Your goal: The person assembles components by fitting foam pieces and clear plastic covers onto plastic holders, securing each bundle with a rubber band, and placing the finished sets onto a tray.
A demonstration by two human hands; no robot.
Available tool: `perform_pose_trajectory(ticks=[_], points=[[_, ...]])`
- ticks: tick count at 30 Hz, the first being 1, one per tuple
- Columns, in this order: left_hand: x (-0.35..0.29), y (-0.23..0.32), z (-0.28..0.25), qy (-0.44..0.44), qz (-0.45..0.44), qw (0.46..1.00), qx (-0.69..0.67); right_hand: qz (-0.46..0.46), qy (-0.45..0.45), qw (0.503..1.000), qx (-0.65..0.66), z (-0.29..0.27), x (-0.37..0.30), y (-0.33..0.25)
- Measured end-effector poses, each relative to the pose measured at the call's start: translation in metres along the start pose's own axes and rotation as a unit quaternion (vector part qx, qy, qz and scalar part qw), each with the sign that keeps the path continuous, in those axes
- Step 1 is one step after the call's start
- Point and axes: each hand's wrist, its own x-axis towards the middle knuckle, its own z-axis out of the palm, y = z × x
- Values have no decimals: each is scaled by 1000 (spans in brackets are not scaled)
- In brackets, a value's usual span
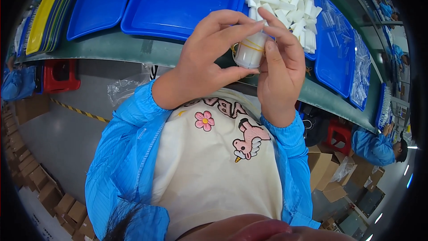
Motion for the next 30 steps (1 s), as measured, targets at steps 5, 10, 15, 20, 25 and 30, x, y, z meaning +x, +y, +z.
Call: perform_pose_trajectory(ticks=[5,10,15,20,25,30], points=[[-1,0,-1,-28,9,999,19,15,3,1000,18,5,-4,-1],[0,3,-5,-23,13,1000,7,62,28,989,132,10,-3,-4],[3,-1,-6,-5,52,998,43,107,5,964,245,11,-2,-5],[4,2,-10,-17,39,997,59,132,13,953,272,19,1,-2],[4,7,-14,-8,2,1000,30,70,47,981,173,18,-1,2],[10,3,-68,15,-154,987,41,15,101,995,16,-25,-12,-13]])
